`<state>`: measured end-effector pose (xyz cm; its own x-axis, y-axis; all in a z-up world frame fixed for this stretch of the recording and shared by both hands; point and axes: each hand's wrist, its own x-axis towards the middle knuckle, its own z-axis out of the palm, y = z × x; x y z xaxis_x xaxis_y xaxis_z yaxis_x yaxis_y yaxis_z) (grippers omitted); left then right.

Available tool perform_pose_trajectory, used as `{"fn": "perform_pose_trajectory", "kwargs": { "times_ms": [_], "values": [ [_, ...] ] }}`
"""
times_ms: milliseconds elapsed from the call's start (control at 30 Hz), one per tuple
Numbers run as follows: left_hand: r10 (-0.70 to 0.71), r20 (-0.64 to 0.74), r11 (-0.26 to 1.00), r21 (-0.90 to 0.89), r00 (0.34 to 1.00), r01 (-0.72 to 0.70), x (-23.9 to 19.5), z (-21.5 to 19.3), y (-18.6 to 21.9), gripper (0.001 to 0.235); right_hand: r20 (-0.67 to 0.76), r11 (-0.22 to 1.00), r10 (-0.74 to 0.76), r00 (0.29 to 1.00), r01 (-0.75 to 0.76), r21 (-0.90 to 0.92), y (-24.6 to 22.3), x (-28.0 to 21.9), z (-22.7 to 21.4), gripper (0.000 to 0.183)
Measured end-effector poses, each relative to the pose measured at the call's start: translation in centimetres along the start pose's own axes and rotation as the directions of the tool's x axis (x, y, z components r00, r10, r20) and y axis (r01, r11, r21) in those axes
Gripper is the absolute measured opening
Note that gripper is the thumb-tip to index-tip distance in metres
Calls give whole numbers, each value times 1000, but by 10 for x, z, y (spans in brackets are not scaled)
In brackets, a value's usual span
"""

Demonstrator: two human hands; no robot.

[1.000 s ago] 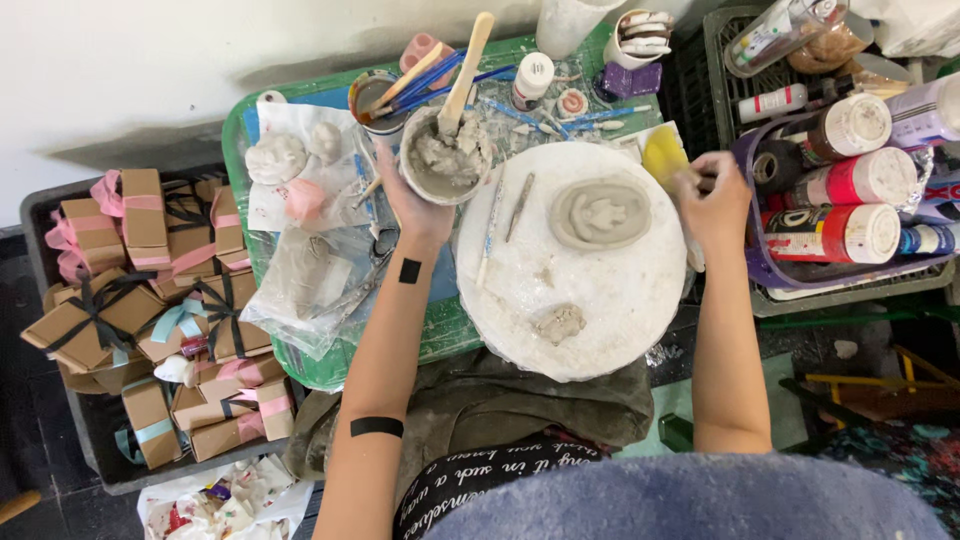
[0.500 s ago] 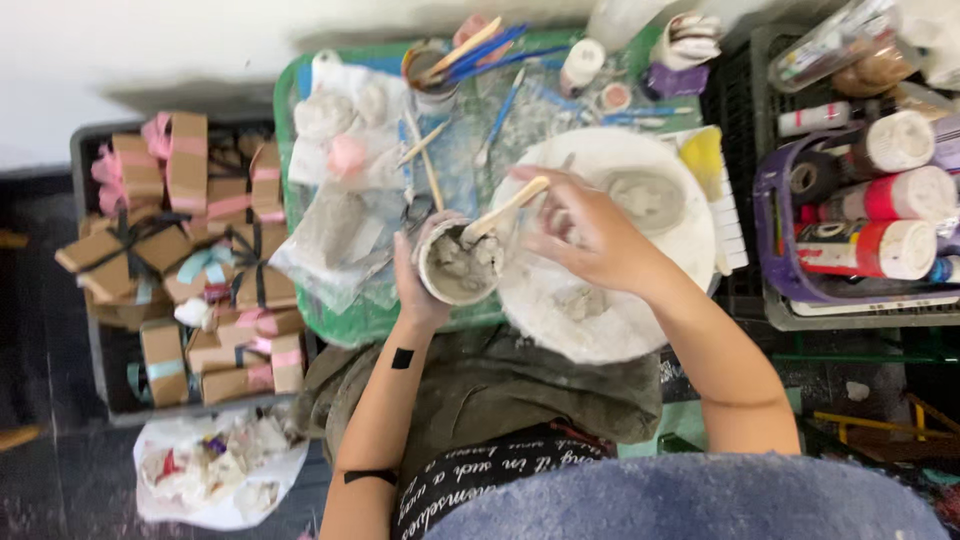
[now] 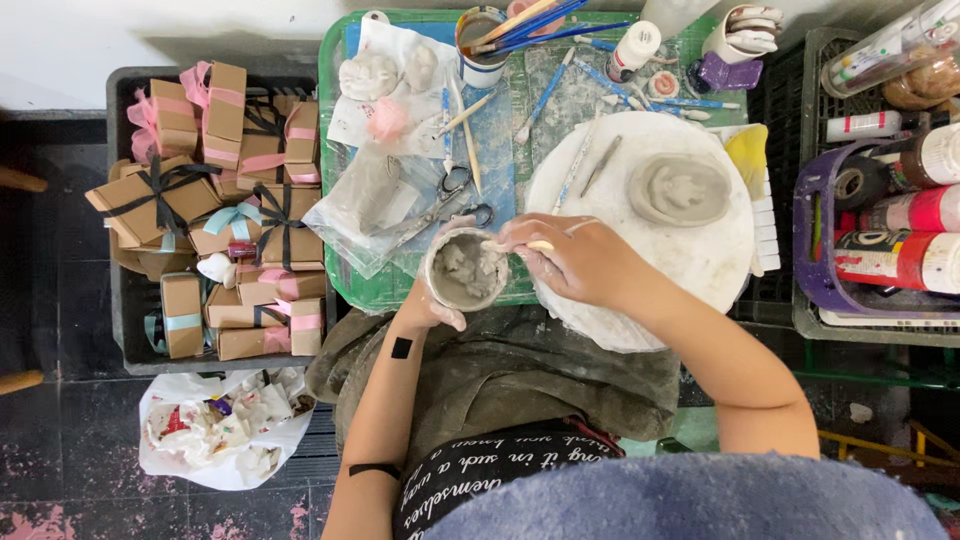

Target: The person stirs a mixture of clay and water in a container using a wooden stick and then molds a piece of clay by hand on a workspace.

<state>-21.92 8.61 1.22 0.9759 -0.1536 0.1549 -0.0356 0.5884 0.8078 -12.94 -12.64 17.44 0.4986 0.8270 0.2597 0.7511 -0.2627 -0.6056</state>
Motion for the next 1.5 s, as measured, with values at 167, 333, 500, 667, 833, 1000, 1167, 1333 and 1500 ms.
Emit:
{"fn": "perform_pose_trajectory", "kwargs": {
  "times_ms": [167, 333, 500, 667, 833, 1000, 1167, 1333, 1500],
  "values": [
    [117, -90, 984, 143, 989, -103, 6, -1, -19, 140, -83, 983, 184, 979, -184, 11, 1, -7, 12, 8],
    [232, -174, 935, 311, 957, -170, 11, -2, -29, 140, -123, 867, 448, 885, -397, 302, 3, -15, 32, 19],
    [220, -203, 933, 328, 954, -145, 9, 2, -41, 146, -69, 625, 585, 808, -396, 673, 7, -34, 55, 26],
    [353, -198, 846, 485, 914, -222, 12, 0, -43, 141, -47, 440, 584, 811, -268, 857, 15, -44, 73, 23],
    [54, -219, 992, 120, 974, -28, -4, 8, -23, 143, -119, 405, 581, 805, -159, 900, 10, -50, 77, 16],
    [234, -195, 825, 558, 953, -88, -5, 12, -3, 147, -253, 556, 584, 771, -153, 817, 3, -55, 79, 13],
    [315, -82, 593, 795, 945, -129, -6, 13, 8, 141, -380, 699, 564, 733, -179, 693, -1, -50, 89, 10],
    [186, -76, 617, 785, 980, -56, -8, 16, 10, 132, -465, 724, 538, 703, -103, 682, -3, -43, 87, 9],
    [151, -117, 637, 771, 982, -6, -11, 18, 17, 140, -480, 875, 441, 759, -244, 418, -14, -38, 86, 8]
  ]
}}
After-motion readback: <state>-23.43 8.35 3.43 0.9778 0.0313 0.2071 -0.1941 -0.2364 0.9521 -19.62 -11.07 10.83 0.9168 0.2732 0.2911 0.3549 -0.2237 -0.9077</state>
